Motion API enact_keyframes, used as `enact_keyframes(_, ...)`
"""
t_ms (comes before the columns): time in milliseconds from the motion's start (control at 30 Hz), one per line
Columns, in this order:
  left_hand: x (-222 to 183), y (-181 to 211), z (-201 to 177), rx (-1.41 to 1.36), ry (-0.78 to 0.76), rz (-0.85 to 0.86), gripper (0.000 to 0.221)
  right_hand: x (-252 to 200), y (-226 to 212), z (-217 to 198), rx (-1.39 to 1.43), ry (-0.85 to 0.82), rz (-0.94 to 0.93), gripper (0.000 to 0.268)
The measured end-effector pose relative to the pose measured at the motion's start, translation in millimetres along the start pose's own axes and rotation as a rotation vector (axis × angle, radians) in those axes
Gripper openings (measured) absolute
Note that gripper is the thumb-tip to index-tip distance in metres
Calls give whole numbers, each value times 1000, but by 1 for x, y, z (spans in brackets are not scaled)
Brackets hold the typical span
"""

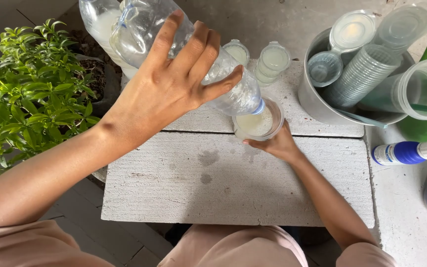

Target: Preparing a liquid fertilizer mixture by pouring base liquid from large bottles into cups, adding a blue additive with a spoon, and stirring.

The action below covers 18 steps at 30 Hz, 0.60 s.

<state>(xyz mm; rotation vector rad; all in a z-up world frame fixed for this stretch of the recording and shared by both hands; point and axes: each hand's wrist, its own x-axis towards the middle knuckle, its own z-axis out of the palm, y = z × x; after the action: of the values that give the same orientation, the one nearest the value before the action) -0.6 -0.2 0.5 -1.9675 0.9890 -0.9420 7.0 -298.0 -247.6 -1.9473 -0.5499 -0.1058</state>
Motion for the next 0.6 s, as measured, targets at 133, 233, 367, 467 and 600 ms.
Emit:
enact_keyframes(133, 0, 1, 0, 4, -14, 2, 74, 9, -3, -28, -154, -170, 98, 109)
enact_keyframes(233, -1, 1, 4, -31, 26, -27, 67, 9, -6, -36, -280, -249, 138, 89)
enact_keyframes(367, -8, 6, 13, -116, 79, -109, 67, 3, 19, -35, -409, -265, -32, 82)
enact_keyframes(467, -16, 14, 23, -161, 97, -172, 69, 3, 19, -36, -409, -246, -98, 67)
enact_keyframes(600, -31, 22, 35, -153, 72, -253, 77, 1, 25, -37, -437, -217, -85, 70)
